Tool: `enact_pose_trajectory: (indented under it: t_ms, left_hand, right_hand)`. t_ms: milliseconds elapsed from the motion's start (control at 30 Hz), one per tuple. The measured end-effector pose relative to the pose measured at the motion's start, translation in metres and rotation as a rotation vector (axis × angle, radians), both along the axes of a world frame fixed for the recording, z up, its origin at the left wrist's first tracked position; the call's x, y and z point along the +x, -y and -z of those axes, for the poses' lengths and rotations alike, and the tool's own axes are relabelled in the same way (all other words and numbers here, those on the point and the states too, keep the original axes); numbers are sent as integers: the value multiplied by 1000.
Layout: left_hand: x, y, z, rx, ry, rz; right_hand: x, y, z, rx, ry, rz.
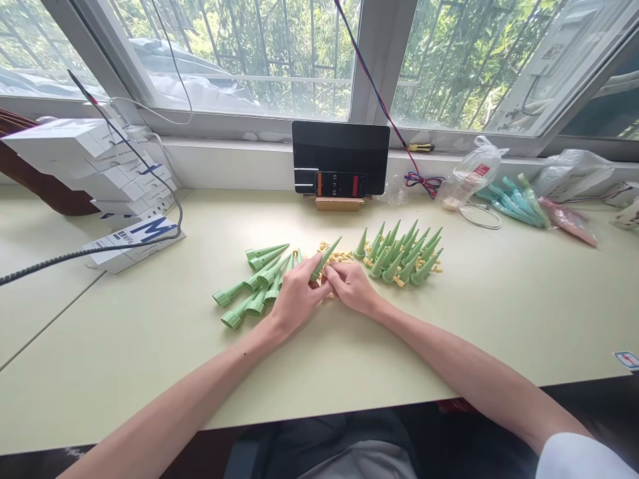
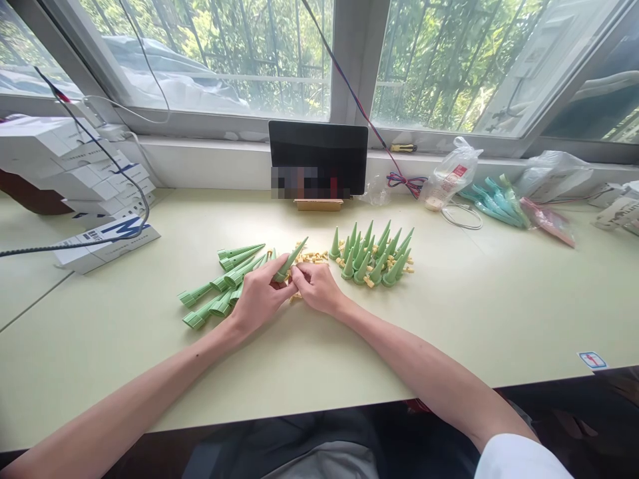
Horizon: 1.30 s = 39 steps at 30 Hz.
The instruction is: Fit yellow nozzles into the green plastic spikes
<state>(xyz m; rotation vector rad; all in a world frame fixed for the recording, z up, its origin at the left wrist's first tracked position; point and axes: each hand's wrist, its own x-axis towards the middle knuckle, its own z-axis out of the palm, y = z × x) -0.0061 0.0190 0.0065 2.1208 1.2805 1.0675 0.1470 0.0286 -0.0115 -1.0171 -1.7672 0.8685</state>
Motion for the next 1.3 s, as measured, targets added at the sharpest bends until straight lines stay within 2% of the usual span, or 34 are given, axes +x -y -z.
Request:
enact_pose_trajectory:
  t_ms: [133, 200, 267, 433, 533, 600, 767, 833, 900, 1033, 1100, 1200, 1300]
  left_hand:
    - [1, 0, -2, -31, 32, 1]
    - [1, 0, -2, -39, 49, 5]
    - [1, 0, -1, -41, 54, 3]
    - [0, 0, 2, -2, 28, 2]
    - [0, 0, 2, 6, 25, 20]
    - [0, 0, 1, 2, 19, 17]
    - [0, 0, -1, -34, 42, 14]
    - [1, -1, -1, -41, 54, 14]
    - [0, -1, 0, -38, 50, 12]
    - [0, -1, 3, 12, 16, 13]
    - [-1, -1, 3, 28, 3, 11]
    - [-1, -2, 3, 23, -4, 11]
    - [-1, -2, 2, 14, -1, 11]
  right_hand:
    - [0, -1, -1, -285, -198, -152]
    - [-1, -1, 0, -350, -252, -181]
    - [-1, 0, 0, -306, -232, -157]
    - [-1, 2, -2, 1, -3, 21]
    - [-1, 2, -3, 86, 59, 70]
    - [0, 1, -2, 44, 20, 40]
    - [-1, 0, 1, -289, -214, -143]
    - [-1, 0, 1, -327, -246, -158]
    - [-1, 0, 1, -256, -202, -127]
    - [-1, 2, -1, 15, -5, 34]
    - [-2, 3, -2, 97, 51, 83]
    - [-2, 3, -2, 125, 54, 89]
    - [-3, 1, 0, 21, -37, 29]
